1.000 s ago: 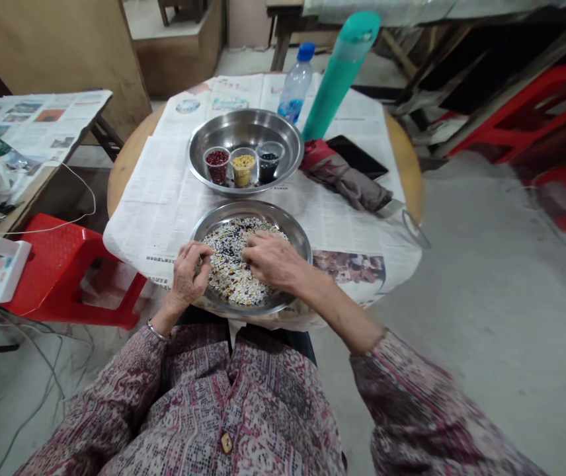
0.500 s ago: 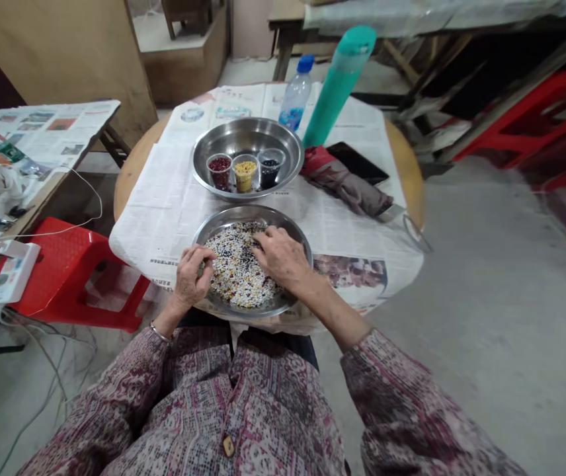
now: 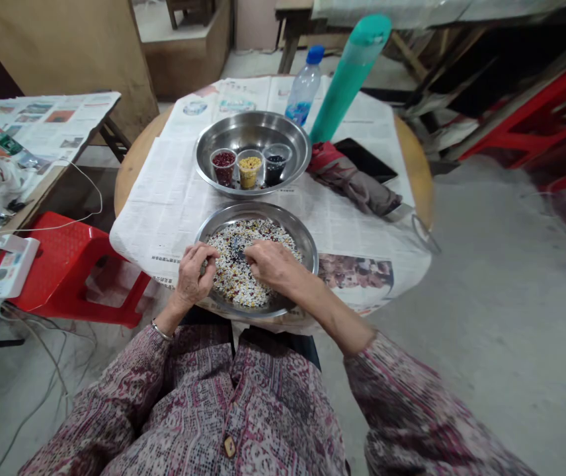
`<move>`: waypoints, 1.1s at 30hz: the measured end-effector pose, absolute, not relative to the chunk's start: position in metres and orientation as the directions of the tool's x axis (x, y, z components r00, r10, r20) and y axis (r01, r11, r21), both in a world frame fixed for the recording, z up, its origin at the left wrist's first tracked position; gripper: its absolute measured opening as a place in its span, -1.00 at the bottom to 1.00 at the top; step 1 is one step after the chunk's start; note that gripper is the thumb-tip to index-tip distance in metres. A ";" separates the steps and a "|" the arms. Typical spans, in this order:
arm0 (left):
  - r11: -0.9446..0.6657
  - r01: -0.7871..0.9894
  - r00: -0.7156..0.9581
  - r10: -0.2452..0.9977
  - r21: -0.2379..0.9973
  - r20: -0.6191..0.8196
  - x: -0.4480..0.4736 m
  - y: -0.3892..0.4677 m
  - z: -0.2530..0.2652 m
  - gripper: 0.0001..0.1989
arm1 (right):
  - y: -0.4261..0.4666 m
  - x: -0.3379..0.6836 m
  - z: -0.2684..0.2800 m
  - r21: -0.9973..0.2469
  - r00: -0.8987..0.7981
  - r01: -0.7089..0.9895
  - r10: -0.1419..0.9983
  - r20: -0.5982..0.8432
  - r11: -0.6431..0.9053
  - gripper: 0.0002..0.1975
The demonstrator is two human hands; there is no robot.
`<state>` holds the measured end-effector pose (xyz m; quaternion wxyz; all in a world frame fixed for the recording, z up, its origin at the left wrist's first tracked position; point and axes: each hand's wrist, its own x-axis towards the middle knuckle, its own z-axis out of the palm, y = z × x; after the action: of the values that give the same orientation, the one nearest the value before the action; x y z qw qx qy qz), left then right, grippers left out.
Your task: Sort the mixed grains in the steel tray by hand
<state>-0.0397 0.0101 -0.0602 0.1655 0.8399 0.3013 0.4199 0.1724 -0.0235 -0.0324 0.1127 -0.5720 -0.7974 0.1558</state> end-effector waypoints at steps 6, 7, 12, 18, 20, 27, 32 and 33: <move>-0.758 0.375 0.474 0.651 0.534 0.593 -0.040 0.010 -0.061 -0.86 | -0.062 0.181 -0.027 -0.427 -0.437 0.818 0.899 -0.024 0.386 -0.80; -0.757 0.377 0.475 0.653 0.534 0.590 -0.040 0.010 -0.061 -0.86 | -0.063 0.183 -0.029 -0.397 -0.412 0.837 0.911 -0.005 0.377 -0.80; -0.763 0.371 0.474 0.646 0.530 0.598 -0.041 0.010 -0.061 -0.86 | -0.042 0.198 -0.043 -0.261 -0.167 0.945 0.977 0.130 0.196 -0.78; -0.765 0.366 0.471 0.643 0.529 0.604 -0.041 0.011 -0.062 -0.85 | -0.027 0.170 -0.052 -0.411 -0.132 0.887 0.968 0.213 0.211 -0.72; -0.771 0.365 0.468 0.637 0.522 0.613 -0.041 0.011 -0.061 -0.85 | -0.025 0.155 -0.053 -0.475 -0.218 0.831 0.954 0.204 0.291 -0.77; -0.773 0.358 0.471 0.634 0.524 0.613 -0.041 0.010 -0.063 -0.85 | -0.022 0.171 -0.048 -0.549 -0.163 0.797 0.965 0.203 0.250 -0.68; -0.770 0.380 0.496 0.637 0.512 0.590 -0.042 0.011 -0.061 -0.84 | -0.046 0.192 -0.041 -0.444 -0.095 0.867 0.949 0.300 0.228 -0.54; -0.775 0.392 0.518 0.631 0.495 0.577 -0.042 0.012 -0.058 -0.84 | -0.054 0.192 -0.040 -0.409 -0.082 0.887 0.944 0.319 0.215 -0.56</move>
<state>-0.0420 0.0119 -0.0580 0.1533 0.8577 0.2982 0.3897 0.1918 -0.0539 -0.0401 0.2638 -0.6242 -0.7334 0.0542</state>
